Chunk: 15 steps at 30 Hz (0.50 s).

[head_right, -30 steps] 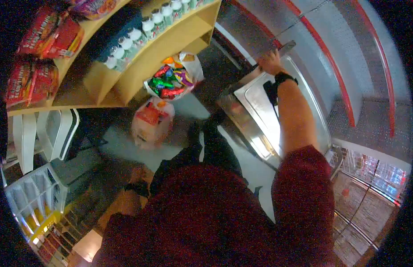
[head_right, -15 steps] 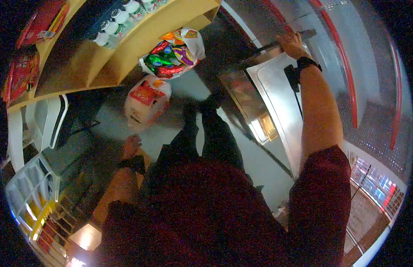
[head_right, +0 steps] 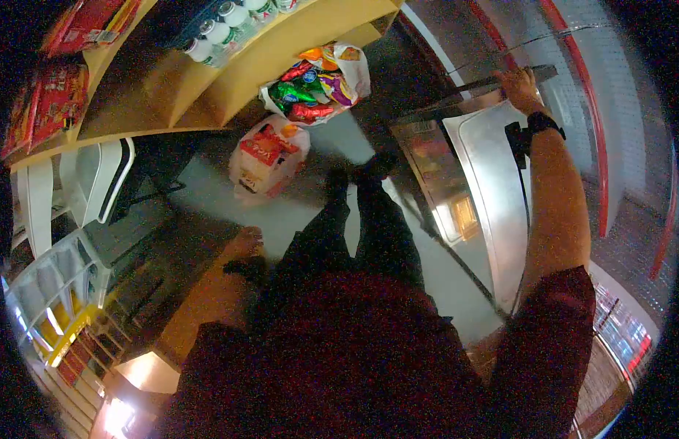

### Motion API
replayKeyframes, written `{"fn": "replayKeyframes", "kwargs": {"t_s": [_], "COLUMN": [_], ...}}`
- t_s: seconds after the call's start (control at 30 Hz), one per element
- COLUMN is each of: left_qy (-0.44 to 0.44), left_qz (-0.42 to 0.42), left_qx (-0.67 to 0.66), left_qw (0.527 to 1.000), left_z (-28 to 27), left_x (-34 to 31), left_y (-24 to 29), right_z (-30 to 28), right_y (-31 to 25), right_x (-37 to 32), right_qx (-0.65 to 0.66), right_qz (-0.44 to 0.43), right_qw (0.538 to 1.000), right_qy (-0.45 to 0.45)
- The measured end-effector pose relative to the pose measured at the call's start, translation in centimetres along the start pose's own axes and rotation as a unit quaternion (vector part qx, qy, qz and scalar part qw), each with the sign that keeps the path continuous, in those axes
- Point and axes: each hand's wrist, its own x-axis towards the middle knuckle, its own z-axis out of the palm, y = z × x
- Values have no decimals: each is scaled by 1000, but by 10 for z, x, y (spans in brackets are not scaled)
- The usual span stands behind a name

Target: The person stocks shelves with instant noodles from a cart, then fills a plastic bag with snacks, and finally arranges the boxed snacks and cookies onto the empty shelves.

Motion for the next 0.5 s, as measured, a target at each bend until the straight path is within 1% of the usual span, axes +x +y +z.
{"fn": "replayKeyframes", "kwargs": {"t_s": [0.03,0.07,0.1,0.13,0.17,0.2,0.23,0.27,0.3,0.33,0.37,0.43,0.47,0.5], "left_qy": [39,39,102,158,157,162,166,169,171,173,173,171,169,248], "left_qz": [-176,-177,0,177,177,141,104,66,29,-9,-46,-119,-117,-182], "left_qx": [-417,-417,-268,-103,-103,-156,-208,-259,-308,-356,-402,-489,-488,-333], "left_qw": [891,891,958,966,966,964,958,949,935,918,898,847,848,891], "left_z": [5,13,25,34,36,38,40,42,42,43,43,43,43,42], "left_x": [2,7,14,17,17,17,17,17,17,17,17,17,18,18], "left_y": [-3,-23,-53,-74,-83,-90,-96,-101,-104,-106,-107,-106,-92,-66], "right_z": [27,46,45,39,31,12,-15,-29,-10,11,15,21,17,10], "right_y": [12,21,20,17,14,8,-2,-6,1,5,5,5,1,-3], "right_x": [4,6,5,3,1,0,-3,-5,-2,3,2,1,1,-1], "right_qx": [-33,-66,-66,-68,-69,-70,-35,1,1,11,21,6,-7,-7], "right_qz": [-33,-65,-65,-63,-61,-60,-42,-23,-21,-31,-39,-20,-7,-5], "right_qw": [996,984,984,986,989,989,998,999,999,999,993,994,994,994], "right_qy": [77,153,152,136,120,119,43,-33,-33,40,113,109,105,106]}}
